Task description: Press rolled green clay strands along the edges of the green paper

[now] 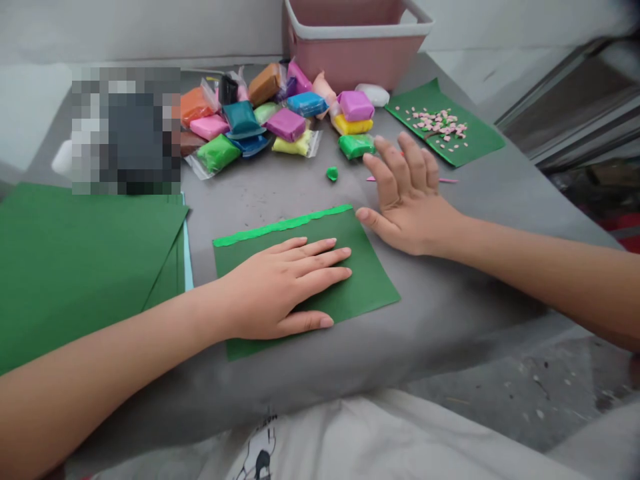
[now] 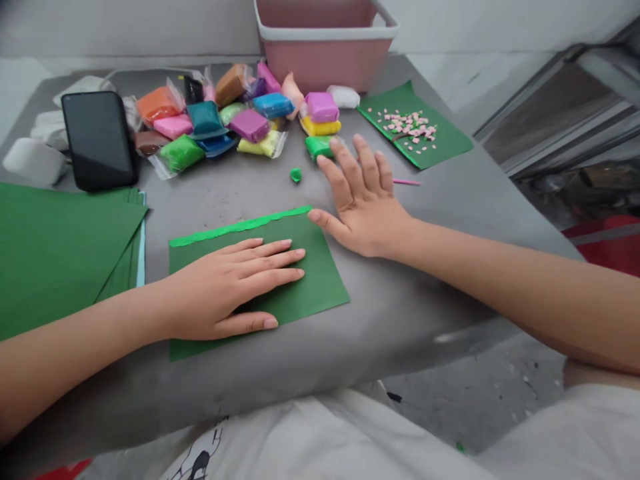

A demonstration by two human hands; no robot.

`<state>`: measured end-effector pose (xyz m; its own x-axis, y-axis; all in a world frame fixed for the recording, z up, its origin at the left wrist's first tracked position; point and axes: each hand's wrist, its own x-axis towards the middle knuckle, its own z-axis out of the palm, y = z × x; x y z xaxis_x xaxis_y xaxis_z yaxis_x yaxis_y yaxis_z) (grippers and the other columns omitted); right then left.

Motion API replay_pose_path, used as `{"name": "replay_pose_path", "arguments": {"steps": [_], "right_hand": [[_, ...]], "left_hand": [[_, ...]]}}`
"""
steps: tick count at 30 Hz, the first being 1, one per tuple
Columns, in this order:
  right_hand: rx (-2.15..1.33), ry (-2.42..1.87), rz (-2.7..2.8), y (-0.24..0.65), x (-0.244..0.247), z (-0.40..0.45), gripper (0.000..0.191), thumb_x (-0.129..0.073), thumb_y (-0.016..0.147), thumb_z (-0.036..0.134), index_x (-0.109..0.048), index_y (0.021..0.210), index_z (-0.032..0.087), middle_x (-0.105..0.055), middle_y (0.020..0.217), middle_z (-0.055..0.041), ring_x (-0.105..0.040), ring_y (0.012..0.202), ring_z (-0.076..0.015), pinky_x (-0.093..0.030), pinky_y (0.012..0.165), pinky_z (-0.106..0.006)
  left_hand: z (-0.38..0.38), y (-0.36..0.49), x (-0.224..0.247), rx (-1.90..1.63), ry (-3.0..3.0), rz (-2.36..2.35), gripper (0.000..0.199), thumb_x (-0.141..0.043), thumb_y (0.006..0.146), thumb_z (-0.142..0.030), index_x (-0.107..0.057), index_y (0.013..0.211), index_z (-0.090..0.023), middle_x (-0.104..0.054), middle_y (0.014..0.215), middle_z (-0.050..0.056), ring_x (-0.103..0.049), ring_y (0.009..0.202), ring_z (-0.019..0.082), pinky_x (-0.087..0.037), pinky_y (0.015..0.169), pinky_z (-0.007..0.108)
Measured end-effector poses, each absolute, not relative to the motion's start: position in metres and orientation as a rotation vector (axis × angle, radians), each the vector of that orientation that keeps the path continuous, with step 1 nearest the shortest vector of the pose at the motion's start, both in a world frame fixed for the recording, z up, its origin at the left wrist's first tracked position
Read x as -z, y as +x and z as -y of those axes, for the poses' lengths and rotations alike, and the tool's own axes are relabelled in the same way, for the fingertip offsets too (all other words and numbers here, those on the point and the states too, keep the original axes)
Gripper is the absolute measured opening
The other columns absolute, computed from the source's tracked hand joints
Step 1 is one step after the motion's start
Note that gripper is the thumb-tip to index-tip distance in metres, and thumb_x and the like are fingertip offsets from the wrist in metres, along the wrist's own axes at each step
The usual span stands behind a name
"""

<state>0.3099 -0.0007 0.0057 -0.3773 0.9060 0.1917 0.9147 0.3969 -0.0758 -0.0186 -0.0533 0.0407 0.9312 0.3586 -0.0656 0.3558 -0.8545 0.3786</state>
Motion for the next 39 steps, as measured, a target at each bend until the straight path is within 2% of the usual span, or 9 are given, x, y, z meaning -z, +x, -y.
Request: {"name": "replay_pose_path", "arguments": {"steps": [4, 7, 10, 11, 13, 16, 22, 32, 39], "right_hand": [[0.160, -1.702, 2.236, 0.321, -0.020, -0.024, 0.098, -0.032, 0.114, 0.081, -0.028, 0.191, 0.020, -0.017, 0.203, -0.0158, -0.006, 0.189, -0.0481, 0.001, 0.148, -0.077], [0.150, -1.576, 2.113, 0.335, -0.041, -0.035, 0.090, -0.035, 0.115, 0.081, -0.052, 0.179, 0.020, -0.044, 0.191, -0.0241, -0.032, 0.181, -0.0491, -0.017, 0.147, -0.072], [-0.158, -1.513, 2.120, 0.344, -0.057, -0.023, 0.058, -0.050, 0.115, 0.071, -0.086, 0.124, 0.027, -0.085, 0.128, -0.0164, -0.076, 0.128, -0.0371, -0.055, 0.119, -0.053], [-0.264, -1.563, 2.052, 0.346, -0.058, -0.015, 0.049, -0.063, 0.110, 0.068, -0.087, 0.106, 0.026, -0.085, 0.107, -0.0122, -0.078, 0.109, -0.0331, -0.059, 0.104, -0.047], [-0.436, -1.659, 1.982, 0.348, -0.054, 0.003, 0.036, -0.081, 0.097, 0.061, -0.087, 0.092, 0.026, -0.082, 0.090, -0.0074, -0.074, 0.090, -0.0280, -0.058, 0.086, -0.042], [-0.501, -1.658, 1.993, 0.353, -0.038, 0.025, 0.026, -0.085, 0.092, 0.055, -0.094, 0.099, 0.031, -0.088, 0.108, -0.0070, -0.076, 0.093, -0.0294, -0.058, 0.081, -0.043], [-0.366, -1.563, 1.950, 0.365, -0.016, 0.038, 0.020, -0.088, 0.096, 0.053, -0.097, 0.107, 0.038, -0.088, 0.116, -0.0059, -0.082, 0.116, -0.0349, -0.065, 0.110, -0.056], [-0.323, -1.573, 1.946, 0.364, -0.010, 0.034, 0.012, -0.089, 0.095, 0.046, -0.093, 0.096, 0.035, -0.087, 0.126, -0.0080, -0.081, 0.123, -0.0374, -0.066, 0.109, -0.060], [-0.496, -1.582, 1.745, 0.347, -0.032, 0.033, 0.015, -0.092, 0.091, 0.047, -0.091, 0.092, 0.032, -0.089, 0.118, -0.0084, -0.083, 0.111, -0.0356, -0.067, 0.090, -0.053]], "left_hand": [[0.050, -0.019, -0.040, 0.013, 2.681, -0.480, 0.074, -0.042, 0.125, -0.065, -0.047, 0.184, -0.020, -0.040, 0.196, 0.012, -0.027, 0.188, 0.033, -0.027, 0.152, 0.057], [0.049, -0.018, -0.039, 0.003, 2.692, -0.474, 0.073, -0.043, 0.126, -0.063, -0.047, 0.184, -0.019, -0.040, 0.195, 0.013, -0.029, 0.188, 0.034, -0.031, 0.151, 0.060], [0.049, -0.016, -0.041, 0.002, 2.700, -0.476, 0.072, -0.046, 0.125, -0.061, -0.049, 0.182, -0.018, -0.042, 0.194, 0.013, -0.033, 0.186, 0.036, -0.034, 0.149, 0.062], [0.049, -0.016, -0.041, -0.004, 2.702, -0.474, 0.071, -0.048, 0.125, -0.060, -0.050, 0.182, -0.017, -0.042, 0.194, 0.014, -0.034, 0.186, 0.037, -0.036, 0.149, 0.062], [0.050, -0.015, -0.041, -0.028, 2.715, -0.472, 0.070, -0.050, 0.125, -0.059, -0.052, 0.180, -0.016, -0.044, 0.193, 0.014, -0.036, 0.185, 0.038, -0.038, 0.148, 0.063], [0.050, -0.015, -0.039, -0.085, 2.746, -0.456, 0.067, -0.051, 0.125, -0.057, -0.056, 0.177, -0.014, -0.047, 0.191, 0.016, -0.039, 0.183, 0.039, -0.042, 0.146, 0.064], [0.050, -0.016, -0.038, -0.204, 2.796, -0.404, 0.060, -0.054, 0.124, -0.051, -0.063, 0.169, -0.011, -0.055, 0.186, 0.019, -0.050, 0.177, 0.042, -0.051, 0.140, 0.064], [0.054, -0.011, -0.036, -0.465, 2.837, -0.272, 0.040, -0.050, 0.125, -0.035, -0.077, 0.141, -0.011, -0.079, 0.160, 0.020, -0.075, 0.156, 0.038, -0.064, 0.129, 0.059], [0.054, -0.010, -0.033, -0.470, 2.789, -0.271, 0.039, -0.051, 0.124, -0.035, -0.077, 0.141, -0.013, -0.079, 0.161, 0.021, -0.075, 0.156, 0.037, -0.065, 0.128, 0.057]]}}
